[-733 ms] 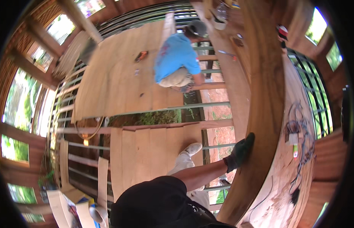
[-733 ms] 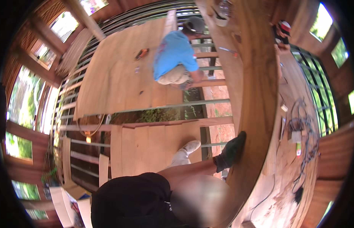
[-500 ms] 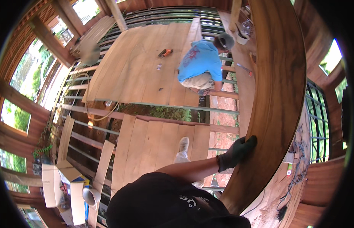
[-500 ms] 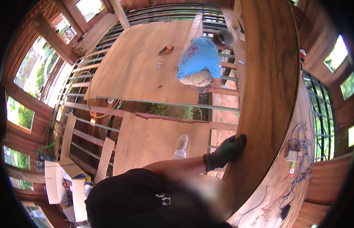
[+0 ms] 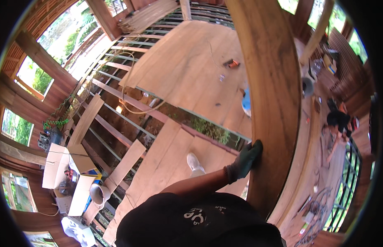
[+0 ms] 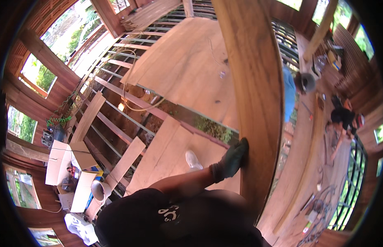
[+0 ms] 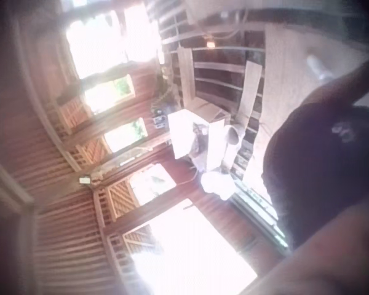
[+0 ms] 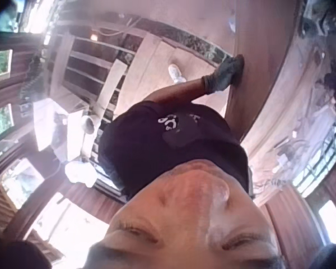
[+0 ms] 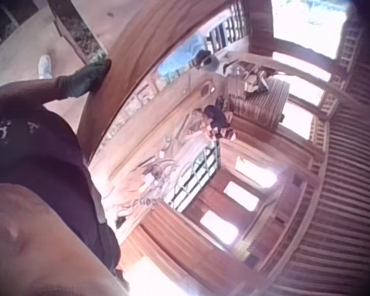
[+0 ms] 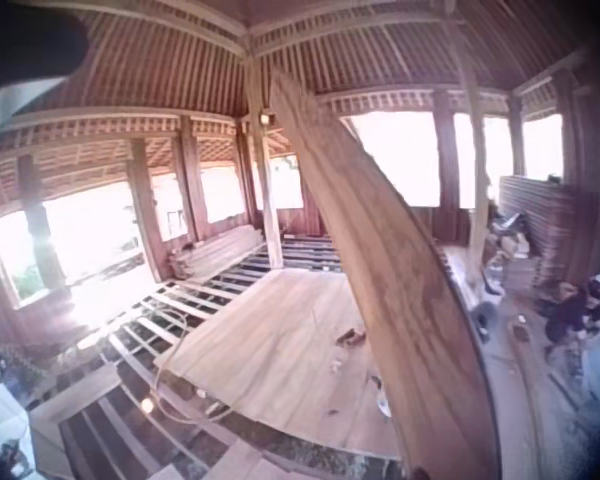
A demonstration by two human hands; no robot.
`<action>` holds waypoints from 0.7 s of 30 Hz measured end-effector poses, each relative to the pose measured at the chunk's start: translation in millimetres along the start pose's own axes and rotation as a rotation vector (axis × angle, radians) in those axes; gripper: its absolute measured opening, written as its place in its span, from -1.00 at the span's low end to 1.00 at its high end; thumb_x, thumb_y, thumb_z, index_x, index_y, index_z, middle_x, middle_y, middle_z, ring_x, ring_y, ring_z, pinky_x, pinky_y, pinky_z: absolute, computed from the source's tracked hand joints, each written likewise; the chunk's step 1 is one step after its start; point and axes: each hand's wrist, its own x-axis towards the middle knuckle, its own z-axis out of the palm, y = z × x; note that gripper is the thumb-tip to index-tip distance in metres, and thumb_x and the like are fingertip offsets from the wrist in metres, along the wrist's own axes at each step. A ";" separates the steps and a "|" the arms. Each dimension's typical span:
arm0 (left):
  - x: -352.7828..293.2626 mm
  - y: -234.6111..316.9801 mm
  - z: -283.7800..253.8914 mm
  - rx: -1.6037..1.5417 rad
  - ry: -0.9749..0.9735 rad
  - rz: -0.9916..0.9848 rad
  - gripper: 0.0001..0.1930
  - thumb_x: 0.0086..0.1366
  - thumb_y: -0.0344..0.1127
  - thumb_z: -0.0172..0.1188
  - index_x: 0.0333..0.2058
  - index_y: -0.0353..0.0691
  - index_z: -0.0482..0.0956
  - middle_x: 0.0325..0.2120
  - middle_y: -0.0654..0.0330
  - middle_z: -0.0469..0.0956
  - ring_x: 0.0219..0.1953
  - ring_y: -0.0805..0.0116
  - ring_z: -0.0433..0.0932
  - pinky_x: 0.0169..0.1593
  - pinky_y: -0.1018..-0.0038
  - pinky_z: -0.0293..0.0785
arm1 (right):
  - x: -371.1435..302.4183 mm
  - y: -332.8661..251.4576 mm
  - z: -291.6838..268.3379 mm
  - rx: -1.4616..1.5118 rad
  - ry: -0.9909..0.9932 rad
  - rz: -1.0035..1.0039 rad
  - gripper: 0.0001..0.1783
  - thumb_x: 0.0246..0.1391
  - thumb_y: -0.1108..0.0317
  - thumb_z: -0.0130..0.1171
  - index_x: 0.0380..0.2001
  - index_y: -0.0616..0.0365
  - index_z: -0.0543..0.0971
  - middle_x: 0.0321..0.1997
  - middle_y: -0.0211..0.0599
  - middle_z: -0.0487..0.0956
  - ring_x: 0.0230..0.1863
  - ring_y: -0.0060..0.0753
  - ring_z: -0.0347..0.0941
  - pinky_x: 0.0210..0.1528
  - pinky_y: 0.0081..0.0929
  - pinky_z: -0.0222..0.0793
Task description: The person assists in installing wooden floor planks by positioning and aligning them while a coworker uses a power tool to secure the planks. The person also retrieves items from a box and moves around the partially completed floor area.
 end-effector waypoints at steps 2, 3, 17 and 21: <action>32.1 35.0 -39.1 -0.046 0.033 -0.016 -0.75 0.44 -0.05 0.08 -0.30 -0.09 0.47 -0.44 0.55 0.32 -0.38 0.75 0.25 -0.33 0.65 0.24 | 38.3 -41.9 3.8 -0.013 -0.021 -0.028 -0.47 -0.16 0.02 0.48 -0.56 0.32 0.52 -0.51 0.11 0.49 -0.40 0.14 0.41 -0.27 -0.01 0.36; 42.6 52.1 -54.2 -0.072 0.053 -0.033 -0.76 0.45 -0.07 0.07 -0.33 -0.07 0.45 -0.45 0.56 0.30 -0.39 0.76 0.23 -0.34 0.65 0.22 | 58.1 -62.0 3.4 -0.019 -0.029 -0.043 -0.48 -0.17 0.02 0.48 -0.56 0.31 0.51 -0.51 0.11 0.49 -0.40 0.14 0.41 -0.27 -0.01 0.36; 248.4 254.6 -173.3 0.055 0.056 -0.013 -0.68 0.44 0.06 0.06 -0.25 -0.08 0.45 -0.40 0.49 0.37 -0.36 0.65 0.30 -0.25 0.58 0.29 | 363.7 -305.0 30.2 -0.024 -0.103 -0.224 -0.52 -0.22 0.05 0.48 -0.60 0.24 0.50 -0.53 0.01 0.47 -0.40 0.10 0.42 -0.28 -0.03 0.35; 364.1 287.2 -251.6 0.020 0.094 -0.023 -0.66 0.43 0.08 0.06 -0.10 -0.06 0.50 -0.27 0.48 0.42 -0.24 0.64 0.35 -0.14 0.59 0.33 | 484.6 -360.6 55.4 -0.027 -0.084 -0.250 -0.53 -0.24 0.05 0.48 -0.61 0.21 0.49 -0.53 -0.01 0.46 -0.40 0.09 0.42 -0.28 -0.04 0.35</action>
